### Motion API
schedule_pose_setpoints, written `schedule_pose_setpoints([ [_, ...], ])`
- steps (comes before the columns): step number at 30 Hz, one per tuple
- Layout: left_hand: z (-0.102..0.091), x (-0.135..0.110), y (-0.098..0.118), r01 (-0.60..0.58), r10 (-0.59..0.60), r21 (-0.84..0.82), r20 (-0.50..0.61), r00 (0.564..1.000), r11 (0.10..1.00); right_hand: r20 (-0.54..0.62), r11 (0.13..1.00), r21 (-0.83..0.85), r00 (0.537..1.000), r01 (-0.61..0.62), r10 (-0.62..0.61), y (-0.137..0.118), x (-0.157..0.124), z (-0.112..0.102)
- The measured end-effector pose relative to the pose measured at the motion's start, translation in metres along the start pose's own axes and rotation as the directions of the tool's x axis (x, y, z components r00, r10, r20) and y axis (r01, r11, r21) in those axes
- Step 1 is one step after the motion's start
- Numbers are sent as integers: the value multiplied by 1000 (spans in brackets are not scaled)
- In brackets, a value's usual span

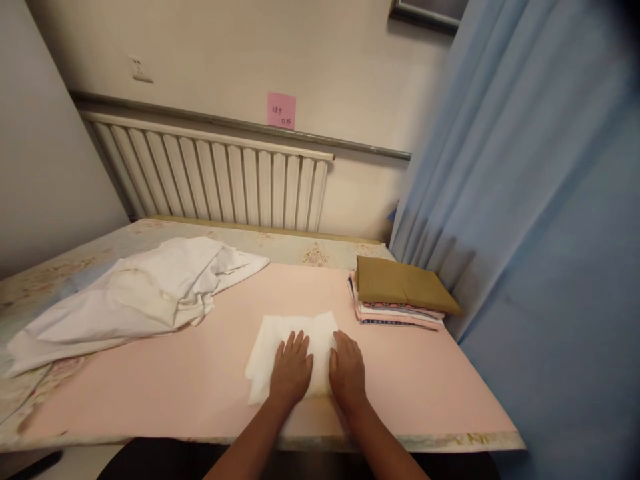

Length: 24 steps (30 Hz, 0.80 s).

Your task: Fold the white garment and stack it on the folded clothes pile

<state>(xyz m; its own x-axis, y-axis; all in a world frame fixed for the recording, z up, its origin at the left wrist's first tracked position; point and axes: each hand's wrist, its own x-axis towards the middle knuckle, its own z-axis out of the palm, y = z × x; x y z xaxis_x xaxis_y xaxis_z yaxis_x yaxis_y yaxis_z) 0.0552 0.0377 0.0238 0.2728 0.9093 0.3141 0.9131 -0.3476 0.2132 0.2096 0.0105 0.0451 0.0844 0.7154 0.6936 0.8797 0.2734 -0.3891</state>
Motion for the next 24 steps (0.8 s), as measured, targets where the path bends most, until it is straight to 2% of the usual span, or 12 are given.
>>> schedule_pose_setpoints([
  [2,0,0,-1,-1,1,5,21,1000,1000,69,991,70,991,113,-117,-14,8,11],
  [4,0,0,-3,-17,16,8,60,998,1000,155,967,141,960,211,-232,-22,12,26],
  [6,-1,0,-4,-31,30,2,93,995,1000,228,955,185,935,232,-271,-21,11,40],
  [9,-1,1,-5,-24,24,1,98,995,1000,272,972,167,940,163,-205,-10,6,55],
  [12,0,3,-6,-29,28,13,80,996,1000,278,981,96,942,167,-187,1,1,61],
  [16,3,6,-17,-25,24,36,28,999,999,295,980,-23,938,196,-180,4,-2,62],
  [21,4,10,-37,-9,15,91,-61,998,996,340,982,-118,935,151,-103,3,0,61],
  [24,4,11,-41,15,-6,113,-80,997,993,362,979,-165,931,119,-53,6,3,59],
])
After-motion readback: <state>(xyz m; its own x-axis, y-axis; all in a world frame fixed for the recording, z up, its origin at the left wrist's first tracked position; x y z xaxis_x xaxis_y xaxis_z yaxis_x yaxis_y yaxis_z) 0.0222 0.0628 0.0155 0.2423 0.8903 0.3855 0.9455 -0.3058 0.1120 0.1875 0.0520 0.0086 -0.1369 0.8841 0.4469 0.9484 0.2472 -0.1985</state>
